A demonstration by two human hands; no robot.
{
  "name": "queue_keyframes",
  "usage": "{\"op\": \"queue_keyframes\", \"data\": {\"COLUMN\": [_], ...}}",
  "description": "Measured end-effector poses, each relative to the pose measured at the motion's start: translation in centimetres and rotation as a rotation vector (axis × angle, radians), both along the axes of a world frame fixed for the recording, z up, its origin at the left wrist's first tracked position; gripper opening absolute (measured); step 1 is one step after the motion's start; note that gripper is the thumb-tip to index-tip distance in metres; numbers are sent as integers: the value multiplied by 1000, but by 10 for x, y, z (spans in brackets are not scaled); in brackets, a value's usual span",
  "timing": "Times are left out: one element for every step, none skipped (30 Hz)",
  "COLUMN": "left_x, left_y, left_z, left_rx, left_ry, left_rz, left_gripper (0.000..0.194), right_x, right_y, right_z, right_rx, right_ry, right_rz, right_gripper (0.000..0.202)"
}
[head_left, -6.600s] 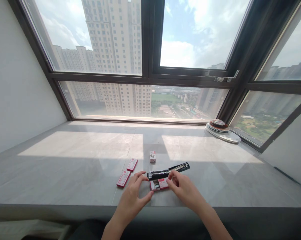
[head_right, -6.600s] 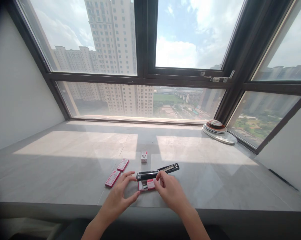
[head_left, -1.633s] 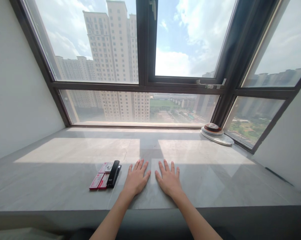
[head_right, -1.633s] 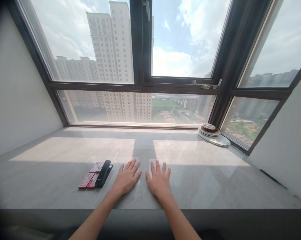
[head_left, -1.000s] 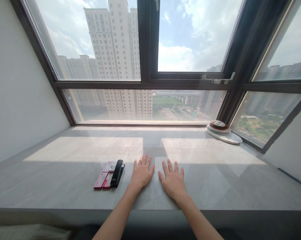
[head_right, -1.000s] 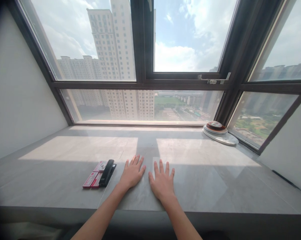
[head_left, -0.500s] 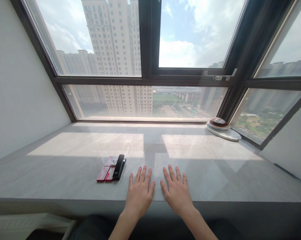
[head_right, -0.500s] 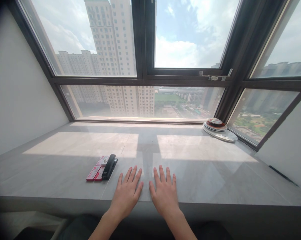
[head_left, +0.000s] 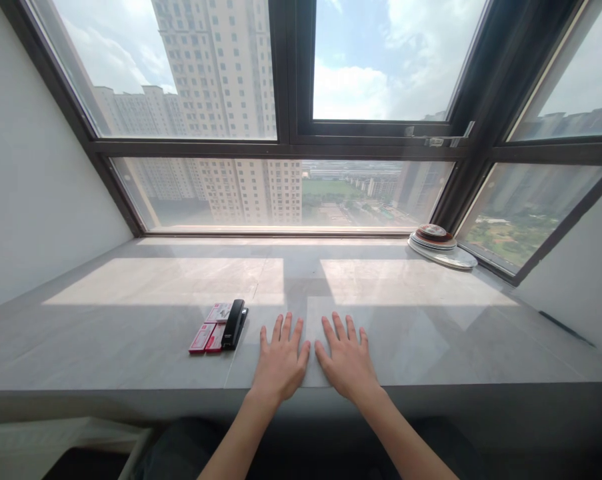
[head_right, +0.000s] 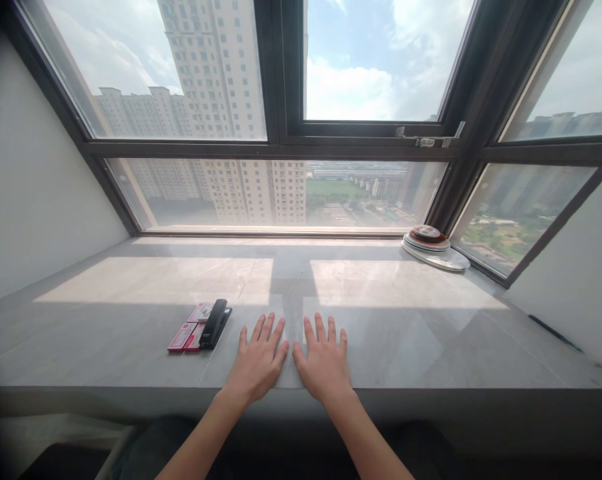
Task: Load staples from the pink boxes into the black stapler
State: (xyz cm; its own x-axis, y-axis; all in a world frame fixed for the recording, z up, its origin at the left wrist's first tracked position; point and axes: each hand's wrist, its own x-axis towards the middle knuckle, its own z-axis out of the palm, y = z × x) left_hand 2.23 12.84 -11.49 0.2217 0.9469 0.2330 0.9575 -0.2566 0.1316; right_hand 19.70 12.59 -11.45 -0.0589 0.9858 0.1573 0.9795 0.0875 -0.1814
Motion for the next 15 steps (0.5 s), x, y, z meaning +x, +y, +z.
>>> {"op": "queue_keyframes", "data": {"left_x": [1, 1, 1, 0, 0, 0, -1, -1, -1, -1, 0, 1, 2, 3, 4], "left_y": [2, 3, 4, 4, 5, 5, 7, 8, 11, 15, 19, 24, 29, 33, 37], "left_z": [-1, -1, -2, -3, -3, -4, -5, -6, -7, -8, -8, -8, -8, -8, -8], "left_rx": [0, -1, -3, -5, -7, -8, -9, -11, -13, -16, -18, -20, -21, -20, -19], "left_ry": [-2, -3, -5, -5, -6, -7, -8, -10, -13, -15, -17, -19, -20, -21, -23], "left_rz": [-2, -3, -4, -3, -1, 1, 1, 1, -1, -4, -6, -7, -6, -6, -8], "left_gripper": [59, 60, 60, 60, 60, 60, 60, 61, 61, 62, 62, 62, 61, 60, 60], "right_x": [0, 0, 0, 0, -1, -1, -2, -2, -2, -3, -3, -3, -3, -4, -4], "right_y": [2, 4, 6, 7, 8, 10, 11, 12, 14, 16, 19, 21, 24, 27, 30], "right_z": [-1, -1, -2, -2, -2, -3, -3, -3, -3, -3, -2, -2, -1, -1, 0], "right_rx": [3, 4, 1, -2, -6, -10, -15, -18, -22, -27, -33, -39, -45, -51, -55], "right_ry": [1, 3, 4, 4, 4, 3, 2, 1, 1, 1, 2, 2, 2, 1, -1], "right_rz": [-1, -3, -5, -8, -9, -9, -9, -10, -9, -9, -9, -9, -10, -12, -15], "right_gripper": [67, 67, 67, 67, 67, 67, 67, 67, 67, 67, 67, 67, 67, 66, 66]}}
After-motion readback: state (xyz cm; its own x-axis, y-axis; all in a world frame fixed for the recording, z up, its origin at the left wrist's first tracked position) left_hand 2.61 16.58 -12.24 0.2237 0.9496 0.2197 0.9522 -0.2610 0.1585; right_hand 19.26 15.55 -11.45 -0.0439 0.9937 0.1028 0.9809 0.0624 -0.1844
